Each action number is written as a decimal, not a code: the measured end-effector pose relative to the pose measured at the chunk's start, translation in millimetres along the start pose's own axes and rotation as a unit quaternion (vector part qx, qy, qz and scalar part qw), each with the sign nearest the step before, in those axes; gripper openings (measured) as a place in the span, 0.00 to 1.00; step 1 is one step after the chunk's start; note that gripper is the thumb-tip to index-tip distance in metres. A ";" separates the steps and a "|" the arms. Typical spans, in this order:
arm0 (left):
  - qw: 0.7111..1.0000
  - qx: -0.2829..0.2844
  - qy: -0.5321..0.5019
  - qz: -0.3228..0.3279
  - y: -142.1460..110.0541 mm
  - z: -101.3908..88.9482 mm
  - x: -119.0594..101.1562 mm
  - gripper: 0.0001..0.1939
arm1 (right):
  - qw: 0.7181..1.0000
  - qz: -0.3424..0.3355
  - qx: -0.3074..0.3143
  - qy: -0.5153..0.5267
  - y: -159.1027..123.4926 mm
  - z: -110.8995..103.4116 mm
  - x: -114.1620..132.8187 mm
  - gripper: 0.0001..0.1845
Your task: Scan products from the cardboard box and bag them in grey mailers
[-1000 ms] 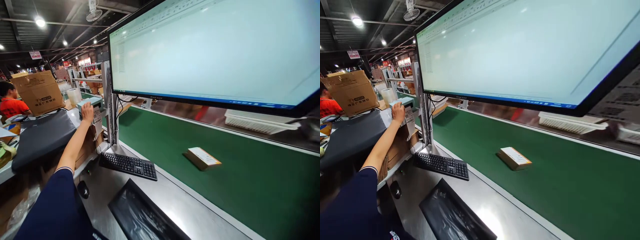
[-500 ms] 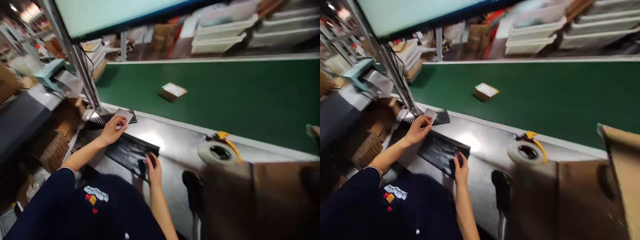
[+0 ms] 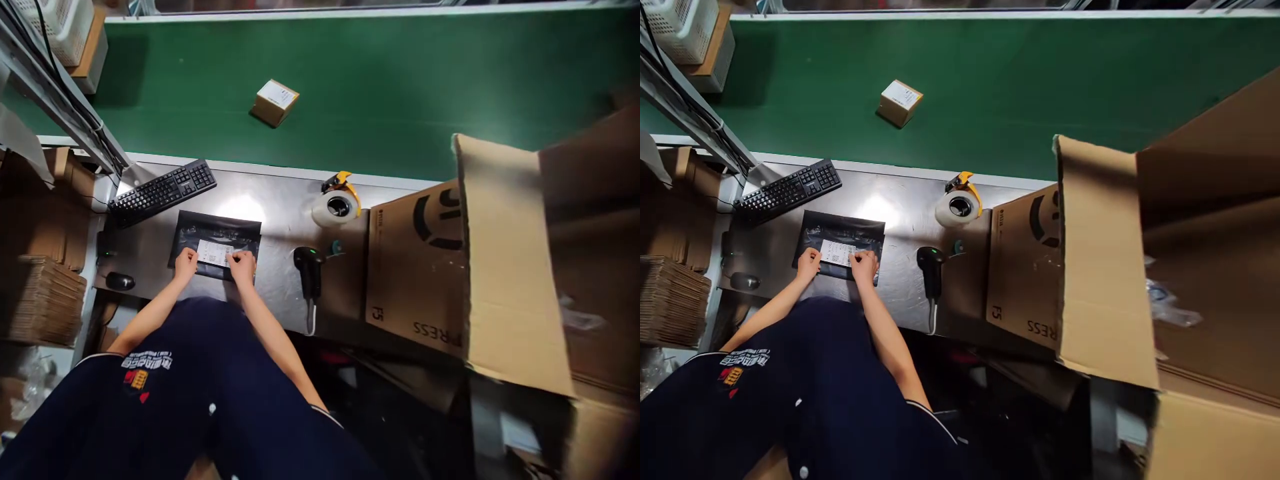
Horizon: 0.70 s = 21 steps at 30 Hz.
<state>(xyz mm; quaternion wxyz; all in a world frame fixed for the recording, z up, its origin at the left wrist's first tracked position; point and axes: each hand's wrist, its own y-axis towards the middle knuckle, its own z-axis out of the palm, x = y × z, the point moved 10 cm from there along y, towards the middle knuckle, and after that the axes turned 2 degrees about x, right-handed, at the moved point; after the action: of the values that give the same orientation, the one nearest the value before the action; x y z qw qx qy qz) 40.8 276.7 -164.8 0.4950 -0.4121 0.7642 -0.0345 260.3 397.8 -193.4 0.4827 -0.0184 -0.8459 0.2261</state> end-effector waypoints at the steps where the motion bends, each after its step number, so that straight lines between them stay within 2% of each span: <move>1: 0.999 -0.004 0.039 0.004 3.5 1.3 3.3 0.05 | 0.999 -0.006 -0.004 -0.032 0.5 3.4 -0.6 0.14; 3: 0.993 -0.006 0.112 0.020 7.5 5.0 4.4 0.02 | 0.997 -0.016 -0.008 -0.080 0.3 6.6 -2.6 0.13; 4: 0.989 -0.004 0.144 0.031 8.2 7.3 2.7 0.03 | 0.994 -0.025 -0.014 -0.109 -0.2 5.9 -2.7 0.16; 6: 0.978 0.008 0.197 0.067 8.0 14.4 -5.3 0.12 | 0.979 -0.080 -0.014 -0.187 -2.6 9.0 4.0 0.28; 8: 0.964 0.045 0.232 0.126 6.3 27.4 -17.5 0.21 | 0.943 -0.189 0.037 -0.271 -10.5 30.1 16.9 0.34; 10: 0.944 0.098 0.254 0.188 3.3 43.3 -27.7 0.27 | 0.900 -0.273 0.117 -0.318 -23.4 58.5 20.2 0.35; 11: 0.934 0.122 0.263 0.211 2.0 49.3 -30.1 0.29 | 0.889 -0.284 0.145 -0.329 -27.8 67.4 16.8 0.35; 13: 0.918 0.144 0.284 0.235 1.4 51.9 -28.9 0.31 | 0.894 -0.251 0.153 -0.339 -28.3 67.6 4.2 0.38; 15: 0.928 0.109 0.282 0.219 6.8 34.4 -20.8 0.33 | 0.921 -0.182 0.116 -0.326 -23.1 46.5 -10.1 0.40; 17: 0.960 0.023 0.228 0.161 17.5 -3.4 -6.4 0.35 | 0.955 -0.109 0.042 -0.272 -16.0 9.5 -19.8 0.42; 19: 0.981 -0.056 0.158 0.096 29.5 -43.0 10.2 0.34 | 0.987 -0.024 -0.040 -0.156 -6.9 -29.8 -27.4 0.43; 21: 0.988 -0.080 0.121 0.055 44.8 -67.8 17.8 0.30 | 0.995 0.054 -0.080 -0.028 5.0 -52.3 -30.4 0.37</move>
<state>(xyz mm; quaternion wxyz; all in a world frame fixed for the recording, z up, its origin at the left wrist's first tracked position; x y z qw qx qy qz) -42.2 270.2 -164.0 0.3656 -0.4002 0.8403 0.0045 318.7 413.8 -197.4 0.4431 -0.0969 -0.8721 0.1837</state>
